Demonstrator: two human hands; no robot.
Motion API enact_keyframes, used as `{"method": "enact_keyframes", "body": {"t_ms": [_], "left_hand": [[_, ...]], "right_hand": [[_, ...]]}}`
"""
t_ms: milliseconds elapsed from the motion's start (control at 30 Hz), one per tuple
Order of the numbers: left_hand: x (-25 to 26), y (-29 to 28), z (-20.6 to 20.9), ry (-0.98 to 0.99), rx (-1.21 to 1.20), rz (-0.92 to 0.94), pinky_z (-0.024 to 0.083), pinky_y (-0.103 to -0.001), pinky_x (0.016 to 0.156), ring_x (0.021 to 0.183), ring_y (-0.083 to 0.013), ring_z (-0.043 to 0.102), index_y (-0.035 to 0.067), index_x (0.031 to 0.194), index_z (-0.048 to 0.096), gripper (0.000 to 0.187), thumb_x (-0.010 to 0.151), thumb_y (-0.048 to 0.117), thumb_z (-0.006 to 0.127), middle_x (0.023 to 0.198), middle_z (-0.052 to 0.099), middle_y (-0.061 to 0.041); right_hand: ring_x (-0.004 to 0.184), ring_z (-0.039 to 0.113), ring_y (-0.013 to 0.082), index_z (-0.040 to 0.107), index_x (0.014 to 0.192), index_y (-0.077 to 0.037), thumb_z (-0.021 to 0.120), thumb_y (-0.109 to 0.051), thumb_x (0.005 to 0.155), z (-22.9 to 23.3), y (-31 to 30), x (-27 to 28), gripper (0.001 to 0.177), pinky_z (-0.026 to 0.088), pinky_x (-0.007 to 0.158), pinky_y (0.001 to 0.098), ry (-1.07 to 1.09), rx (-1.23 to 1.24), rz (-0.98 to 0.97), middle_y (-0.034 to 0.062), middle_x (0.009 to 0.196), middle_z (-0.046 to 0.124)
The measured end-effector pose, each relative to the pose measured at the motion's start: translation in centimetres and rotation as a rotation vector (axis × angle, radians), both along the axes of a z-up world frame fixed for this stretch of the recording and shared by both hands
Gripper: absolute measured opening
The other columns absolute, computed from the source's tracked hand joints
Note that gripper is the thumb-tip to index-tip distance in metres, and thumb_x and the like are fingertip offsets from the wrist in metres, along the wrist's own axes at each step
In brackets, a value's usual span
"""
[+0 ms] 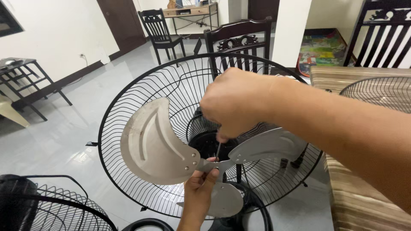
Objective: The person disassembles a standing electric fan by removing the front grille and fan blades, then reassembles it by reattaching the blades and grille. The person uses a screwdriver to loosen and tighten the blade hub nut during the process.
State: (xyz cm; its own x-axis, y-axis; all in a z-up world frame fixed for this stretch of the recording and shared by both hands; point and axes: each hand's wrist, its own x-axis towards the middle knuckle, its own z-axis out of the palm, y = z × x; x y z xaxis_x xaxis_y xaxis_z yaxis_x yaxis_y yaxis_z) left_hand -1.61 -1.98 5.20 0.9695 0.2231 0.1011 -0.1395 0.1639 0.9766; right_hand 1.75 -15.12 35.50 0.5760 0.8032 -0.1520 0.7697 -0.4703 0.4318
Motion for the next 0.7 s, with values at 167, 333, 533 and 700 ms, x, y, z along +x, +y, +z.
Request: {"method": "enact_keyframes", "body": {"t_ms": [167, 333, 533, 700], "left_hand": [[-0.2, 0.0, 0.5, 0.061, 0.017, 0.006, 0.05, -0.022, 0.073, 0.08, -0.0041, 0.06, 0.009, 0.123, 0.073, 0.039, 0.089, 0.027, 0.073, 0.091, 0.072, 0.004], [0.0, 0.1, -0.4, -0.002, -0.015, 0.001, 0.048, -0.023, 0.072, 0.08, -0.0059, 0.057, 0.007, 0.123, 0.074, 0.037, 0.091, 0.024, 0.074, 0.091, 0.069, 0.002], [0.7, -0.2, -3.4, -0.018, -0.043, 0.034, 0.05, -0.023, 0.078, 0.086, -0.0062, 0.062, 0.005, 0.123, 0.074, 0.035, 0.089, 0.015, 0.075, 0.101, 0.074, 0.0], [1.5, -0.1, -6.4, -0.154, -0.117, 0.022, 0.052, -0.026, 0.088, 0.098, -0.0102, 0.067, 0.001, 0.121, 0.072, 0.037, 0.086, 0.008, 0.077, 0.111, 0.077, -0.006]], "right_hand": [[0.086, 0.073, 0.0243, 0.079, 0.083, -0.013, 0.085, -0.036, 0.059, 0.0, 0.5, 0.4, 0.033, 0.057, 0.076, 0.0425, 0.112, 0.097, 0.058, 0.0018, 0.079, 0.076], [0.081, 0.071, 0.0325, 0.076, 0.08, -0.002, 0.078, -0.047, 0.082, 0.3, 0.8, -0.2, 0.046, 0.058, 0.078, 0.043, 0.028, 0.036, -0.1, 0.0146, 0.08, 0.072], [0.078, 0.072, 0.0298, 0.077, 0.079, -0.007, 0.079, -0.027, 0.072, 1.0, 1.1, -1.1, 0.021, 0.058, 0.076, 0.0432, 0.047, -0.024, 0.041, 0.0112, 0.076, 0.073], [0.078, 0.071, 0.0309, 0.076, 0.081, -0.008, 0.079, -0.027, 0.074, 0.7, 1.2, -1.0, 0.02, 0.058, 0.074, 0.0413, 0.153, -0.037, 0.024, 0.0119, 0.078, 0.07]]}}
